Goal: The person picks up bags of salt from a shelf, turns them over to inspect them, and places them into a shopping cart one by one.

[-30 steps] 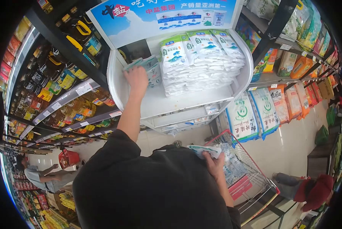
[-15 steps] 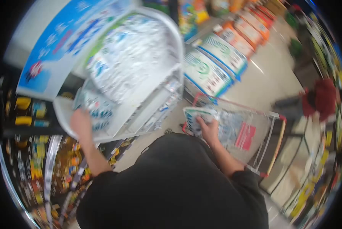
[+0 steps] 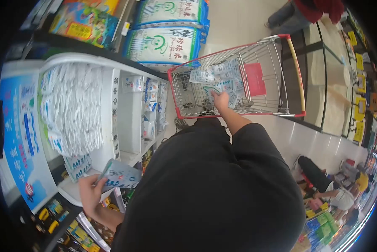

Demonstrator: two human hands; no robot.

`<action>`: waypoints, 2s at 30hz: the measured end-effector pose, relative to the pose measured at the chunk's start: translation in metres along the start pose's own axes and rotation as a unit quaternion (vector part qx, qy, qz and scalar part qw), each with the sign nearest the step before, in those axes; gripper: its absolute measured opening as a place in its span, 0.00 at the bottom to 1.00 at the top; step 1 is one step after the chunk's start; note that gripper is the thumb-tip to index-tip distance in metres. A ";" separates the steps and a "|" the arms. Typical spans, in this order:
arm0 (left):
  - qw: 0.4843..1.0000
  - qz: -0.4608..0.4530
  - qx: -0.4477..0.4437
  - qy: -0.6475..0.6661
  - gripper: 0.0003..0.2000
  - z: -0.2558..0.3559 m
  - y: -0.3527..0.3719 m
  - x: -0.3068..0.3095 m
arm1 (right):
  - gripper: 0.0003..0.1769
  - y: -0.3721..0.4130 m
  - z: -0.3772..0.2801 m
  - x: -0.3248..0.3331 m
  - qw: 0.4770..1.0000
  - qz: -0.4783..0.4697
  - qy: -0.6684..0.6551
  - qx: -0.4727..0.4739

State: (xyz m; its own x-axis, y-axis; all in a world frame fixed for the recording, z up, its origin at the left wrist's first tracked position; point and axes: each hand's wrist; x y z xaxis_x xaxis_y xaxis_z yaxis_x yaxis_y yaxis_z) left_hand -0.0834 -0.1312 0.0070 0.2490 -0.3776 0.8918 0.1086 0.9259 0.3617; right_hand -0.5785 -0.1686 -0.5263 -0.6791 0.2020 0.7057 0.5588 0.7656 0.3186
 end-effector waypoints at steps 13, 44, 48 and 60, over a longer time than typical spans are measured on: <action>0.994 -0.013 -0.102 0.033 0.13 0.133 -0.268 -0.288 | 0.25 -0.075 0.112 -0.051 0.981 0.069 -0.040 -0.176; 0.962 -0.064 -0.055 0.261 0.12 0.044 -0.272 -0.319 | 0.13 -0.024 0.131 0.021 0.940 -0.310 -0.108 -0.090; 0.967 0.156 -0.011 0.199 0.11 -0.043 -0.171 -0.232 | 0.13 -0.039 0.135 0.021 0.926 -0.332 -0.069 -0.166; 0.592 0.646 0.403 -0.264 0.08 -0.259 -0.046 -0.057 | 0.15 0.000 -0.020 -0.041 0.894 -0.434 -0.102 -0.053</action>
State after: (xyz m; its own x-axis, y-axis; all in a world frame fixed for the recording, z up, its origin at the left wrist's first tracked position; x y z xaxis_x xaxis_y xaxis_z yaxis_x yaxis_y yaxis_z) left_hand 0.1472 -0.1542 -0.1307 -0.7351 0.5071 0.4500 -0.3923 0.2232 -0.8924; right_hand -0.5414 -0.1893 -0.5425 -0.9456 -0.3231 0.0371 -0.1850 0.6281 0.7558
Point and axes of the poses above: each hand's wrist, its own y-axis away from the middle knuckle, its own x-axis out of the back of the hand, z = x × y, and after that the axes turned 2 degrees about x, right-handed
